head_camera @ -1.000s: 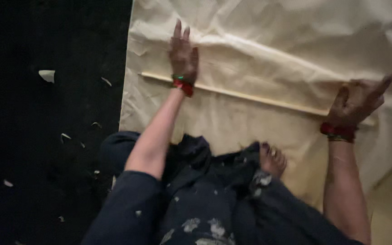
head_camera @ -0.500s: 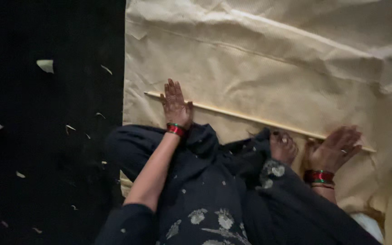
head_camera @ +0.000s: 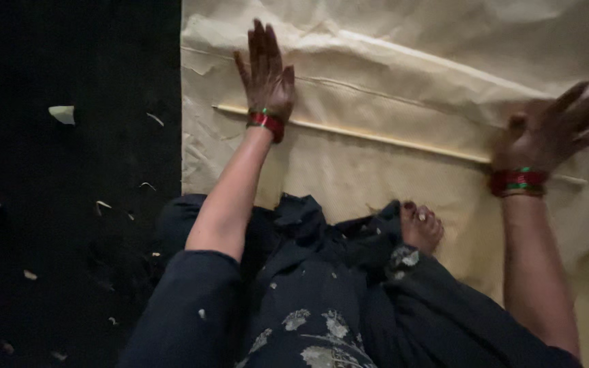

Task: The person sits on the floor and repeatedly rolls a thin wooden stick into a large sheet of brown paper, then unrolls it and repeats the process. The person handles the paper and stick by hand, smoothing the paper between rolls.

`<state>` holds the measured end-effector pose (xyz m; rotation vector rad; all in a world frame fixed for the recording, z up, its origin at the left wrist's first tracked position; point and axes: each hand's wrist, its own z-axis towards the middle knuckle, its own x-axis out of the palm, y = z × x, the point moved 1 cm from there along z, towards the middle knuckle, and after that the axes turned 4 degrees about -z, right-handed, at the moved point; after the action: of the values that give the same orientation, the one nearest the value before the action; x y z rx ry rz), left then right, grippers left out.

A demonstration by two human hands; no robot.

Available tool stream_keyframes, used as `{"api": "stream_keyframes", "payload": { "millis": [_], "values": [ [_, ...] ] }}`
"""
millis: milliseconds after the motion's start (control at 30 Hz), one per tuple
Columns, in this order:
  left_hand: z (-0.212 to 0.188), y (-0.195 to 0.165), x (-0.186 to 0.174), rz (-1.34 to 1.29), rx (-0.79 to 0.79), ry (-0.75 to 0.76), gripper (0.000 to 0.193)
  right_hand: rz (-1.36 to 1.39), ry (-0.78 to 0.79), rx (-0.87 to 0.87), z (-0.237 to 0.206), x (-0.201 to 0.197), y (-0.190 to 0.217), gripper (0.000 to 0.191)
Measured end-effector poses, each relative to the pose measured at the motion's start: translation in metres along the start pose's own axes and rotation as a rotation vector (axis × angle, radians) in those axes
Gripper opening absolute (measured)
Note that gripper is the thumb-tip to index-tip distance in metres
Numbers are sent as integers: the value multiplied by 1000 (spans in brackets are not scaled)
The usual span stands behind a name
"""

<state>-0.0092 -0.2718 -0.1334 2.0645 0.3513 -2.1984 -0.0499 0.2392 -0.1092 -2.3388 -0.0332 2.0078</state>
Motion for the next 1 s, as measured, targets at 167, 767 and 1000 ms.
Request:
{"api": "stream_keyframes", "payload": {
  "millis": [167, 767, 1000],
  "values": [
    [-106, 13, -9, -38, -17, 9, 81, 128, -228, -251, -106, 2, -14, 104],
    [-33, -102, -12, 47, -110, 276, 73, 2, -145, 25, -38, 16, 1, 94],
    [36, -116, -13, 49, -86, 92, 74, -25, -63, 68, 23, -7, 12, 78]
  ]
}}
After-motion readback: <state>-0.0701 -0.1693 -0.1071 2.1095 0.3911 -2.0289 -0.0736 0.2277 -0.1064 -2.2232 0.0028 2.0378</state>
